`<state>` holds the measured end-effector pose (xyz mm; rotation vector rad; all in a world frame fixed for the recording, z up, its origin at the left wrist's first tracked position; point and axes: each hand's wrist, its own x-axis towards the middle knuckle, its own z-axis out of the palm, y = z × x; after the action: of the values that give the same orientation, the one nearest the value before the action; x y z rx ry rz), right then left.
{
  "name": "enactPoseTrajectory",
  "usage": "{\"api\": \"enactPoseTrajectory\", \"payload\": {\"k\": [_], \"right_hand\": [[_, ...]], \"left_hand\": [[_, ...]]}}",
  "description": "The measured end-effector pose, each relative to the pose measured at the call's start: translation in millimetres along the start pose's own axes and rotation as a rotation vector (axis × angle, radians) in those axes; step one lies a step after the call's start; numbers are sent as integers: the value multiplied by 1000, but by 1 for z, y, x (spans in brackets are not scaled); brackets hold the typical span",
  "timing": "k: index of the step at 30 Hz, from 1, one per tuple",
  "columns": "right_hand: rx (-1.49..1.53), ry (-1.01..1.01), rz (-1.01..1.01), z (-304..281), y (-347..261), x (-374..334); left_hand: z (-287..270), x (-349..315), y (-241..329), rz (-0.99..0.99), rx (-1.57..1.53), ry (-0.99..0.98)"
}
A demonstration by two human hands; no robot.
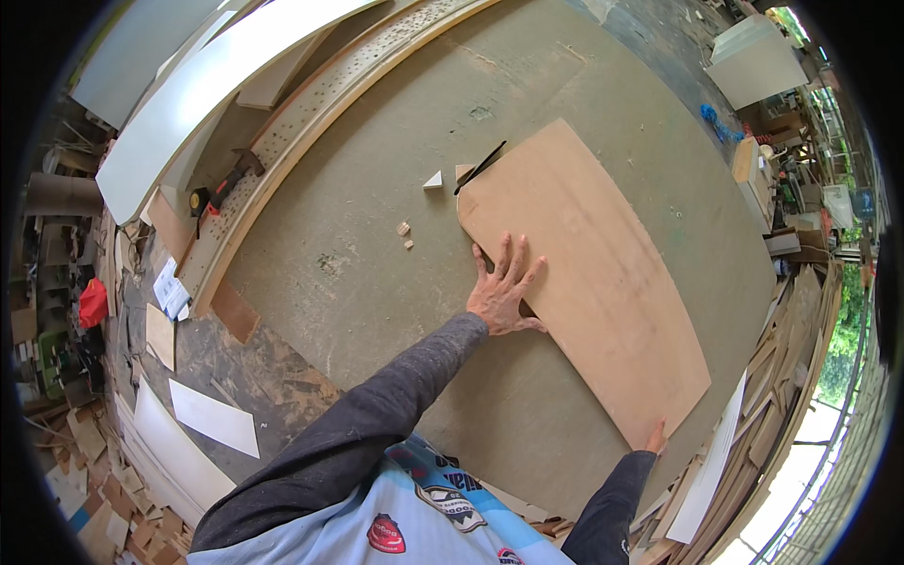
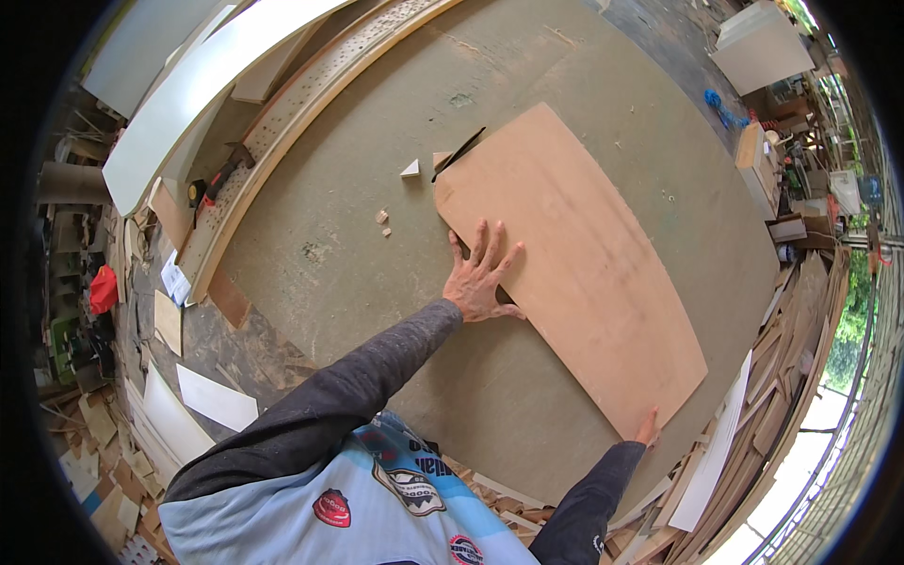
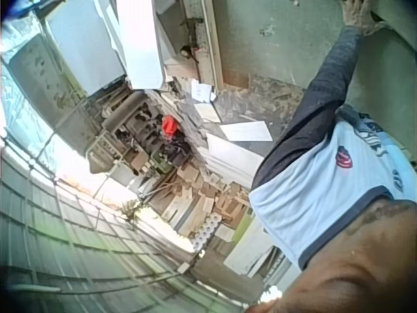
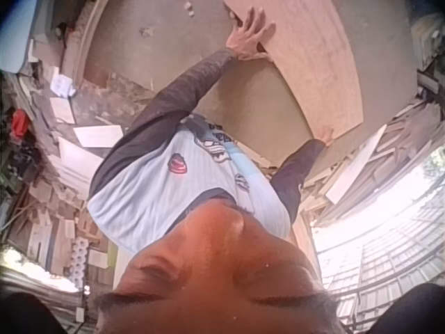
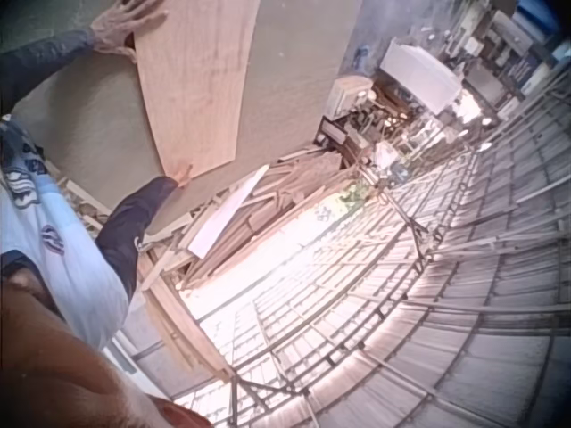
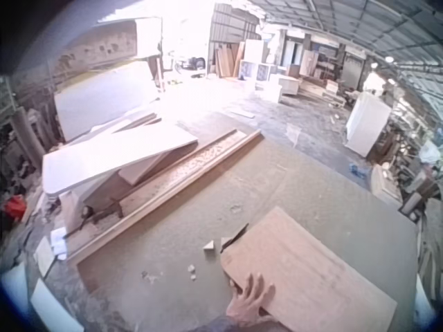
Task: The person moves large wooden panels across a workbench by hand, aligning a white board with a larger wooden sheet before relocating the stack to a pile of materials in a workshop.
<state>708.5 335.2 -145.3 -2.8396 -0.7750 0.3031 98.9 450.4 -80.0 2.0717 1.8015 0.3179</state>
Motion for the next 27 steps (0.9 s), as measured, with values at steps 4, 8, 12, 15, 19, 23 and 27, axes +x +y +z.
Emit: {"api": "enactPoseTrajectory", "payload": {"k": [4, 8, 12, 15, 19, 23, 27], "right_hand": [[77, -53, 54, -10, 9, 10], [37, 11, 8, -6, 6, 7], [-7, -35, 61, -14, -7, 1], [-20, -51, 86, -18, -22, -14], [17, 20, -27, -17, -22, -24], [-74, 126, -1, -11, 14, -6], [26, 59, -76, -11, 14, -14]], "left_hand": [[-1, 6, 4, 19, -8, 18], [-4, 7, 5, 11, 3, -8], [-1, 8, 4, 10, -7, 8], [-3, 6, 3, 1, -1, -2], [-6, 6, 3, 0, 5, -12], [-3, 10, 4, 34, -15, 11], [-3, 8, 1, 32, -6, 9]]}}
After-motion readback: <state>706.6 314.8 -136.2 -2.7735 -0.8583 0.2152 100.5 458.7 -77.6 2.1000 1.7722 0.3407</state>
